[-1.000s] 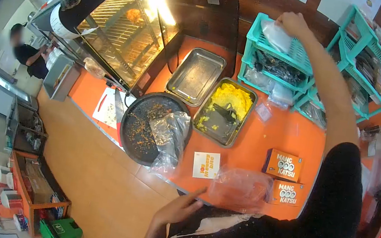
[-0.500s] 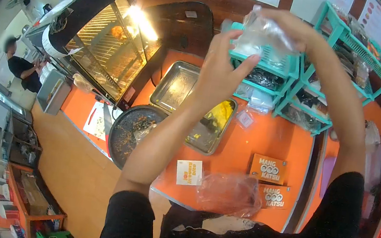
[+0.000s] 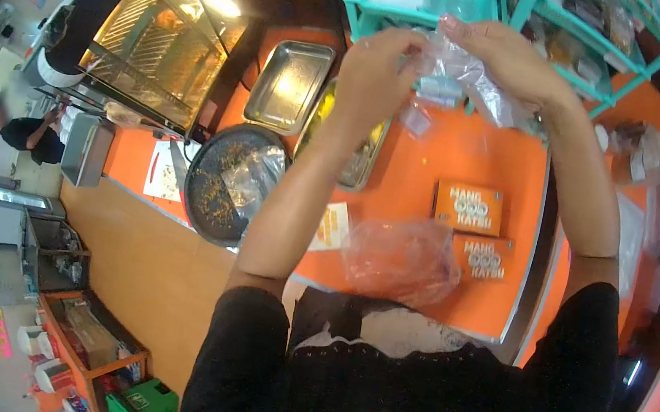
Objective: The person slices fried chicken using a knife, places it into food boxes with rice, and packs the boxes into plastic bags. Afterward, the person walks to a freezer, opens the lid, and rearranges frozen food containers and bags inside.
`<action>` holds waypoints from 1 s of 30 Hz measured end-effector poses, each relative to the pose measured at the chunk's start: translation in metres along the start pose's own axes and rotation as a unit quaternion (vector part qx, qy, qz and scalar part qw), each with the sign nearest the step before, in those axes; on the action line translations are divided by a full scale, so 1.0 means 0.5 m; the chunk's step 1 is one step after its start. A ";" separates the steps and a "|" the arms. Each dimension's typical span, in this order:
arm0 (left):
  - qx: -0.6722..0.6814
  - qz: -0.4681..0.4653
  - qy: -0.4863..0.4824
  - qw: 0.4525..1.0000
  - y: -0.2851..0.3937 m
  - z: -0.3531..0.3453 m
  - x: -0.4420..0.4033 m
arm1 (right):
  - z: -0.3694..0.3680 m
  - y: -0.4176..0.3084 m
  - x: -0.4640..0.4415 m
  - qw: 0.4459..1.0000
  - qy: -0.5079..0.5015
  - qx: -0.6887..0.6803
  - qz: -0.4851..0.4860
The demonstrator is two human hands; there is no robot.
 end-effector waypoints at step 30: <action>0.041 0.083 -0.177 0.980 0.059 0.153 0.612 | -0.685 0.593 0.432 0.910 -0.234 0.227 -0.257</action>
Point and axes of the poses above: each hand's wrist, its own x-axis away from the middle knuckle, its own z-axis out of the back of the hand, y = z × x, the point moved 6 cm from there along -x, towards the middle knuckle, and after that the axes turned 4 degrees about z, right-handed, at the moved point
